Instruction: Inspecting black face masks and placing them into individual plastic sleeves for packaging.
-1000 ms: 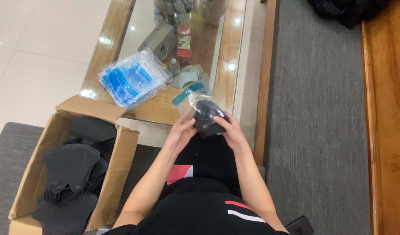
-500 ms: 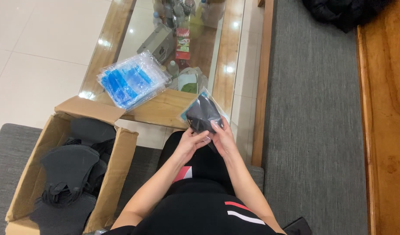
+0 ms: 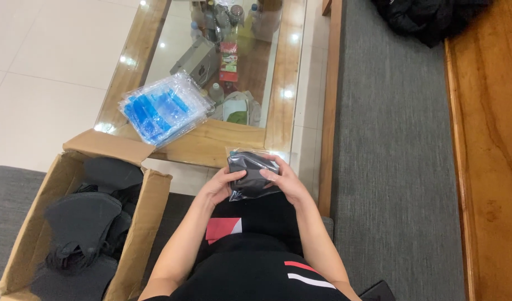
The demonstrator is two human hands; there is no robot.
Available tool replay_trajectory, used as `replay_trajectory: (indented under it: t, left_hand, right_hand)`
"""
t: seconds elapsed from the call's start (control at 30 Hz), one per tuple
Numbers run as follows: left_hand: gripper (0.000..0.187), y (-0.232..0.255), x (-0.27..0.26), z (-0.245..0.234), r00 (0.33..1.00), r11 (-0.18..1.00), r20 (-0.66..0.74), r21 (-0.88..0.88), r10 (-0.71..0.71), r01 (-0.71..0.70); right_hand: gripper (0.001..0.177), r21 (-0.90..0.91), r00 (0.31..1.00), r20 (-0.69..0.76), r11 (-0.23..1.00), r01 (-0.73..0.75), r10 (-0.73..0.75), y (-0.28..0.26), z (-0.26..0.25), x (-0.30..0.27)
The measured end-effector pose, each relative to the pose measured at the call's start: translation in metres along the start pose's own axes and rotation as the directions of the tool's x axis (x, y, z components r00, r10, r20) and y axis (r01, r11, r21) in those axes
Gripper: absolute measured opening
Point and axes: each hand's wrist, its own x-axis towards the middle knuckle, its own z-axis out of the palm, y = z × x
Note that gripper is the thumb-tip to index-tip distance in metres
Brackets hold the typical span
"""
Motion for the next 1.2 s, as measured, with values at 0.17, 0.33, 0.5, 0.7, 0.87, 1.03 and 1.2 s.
replay_trajectory:
  t: [0.17,0.33,0.5,0.7,0.87,1.03,1.2]
  left_hand:
    - [0.044,-0.02,0.019,-0.017,0.996,0.985,-0.086,-0.17,-0.038,0.023]
    - [0.05,0.01,0.001,0.015,0.985,0.931,-0.169,-0.35,0.045,-0.103]
    - [0.063,-0.003,0.0,0.026,0.993,0.918,-0.075,-0.38,0.095,-0.117]
    - [0.079,0.027,0.01,-0.002,0.898,0.881,0.101,0.172,0.429,-0.441]
    - [0.065,0.026,0.053,-0.005,0.858,0.456,0.277,0.754,0.432,-0.473]
    - [0.057,0.028,0.05,0.017,0.751,0.266,0.338,0.788,0.567,-0.555]
    - [0.059,-0.001,0.088,-0.015,0.759,0.207,0.353,0.821,0.547,-0.531]
  right_hand:
    - [0.047,-0.374,0.935,-0.244,0.915,0.153,-0.257,0.007,0.001,0.003]
    - [0.079,-0.495,0.739,-0.422,0.817,0.298,-0.525,-0.021,0.019,-0.026]
    - [0.108,0.091,0.972,-0.228,0.993,0.08,-0.057,0.016,0.025,-0.006]
    - [0.064,-0.062,0.876,-0.228,0.904,0.423,-0.426,0.028,-0.01,0.015]
    - [0.061,-0.388,0.885,-0.222,0.87,0.305,-0.409,0.04,-0.022,0.034]
    - [0.068,-0.474,0.856,-0.227,0.821,0.32,-0.465,0.019,-0.022,0.022]
    - [0.065,-0.446,0.864,-0.274,0.852,0.275,-0.423,0.059,-0.041,0.05]
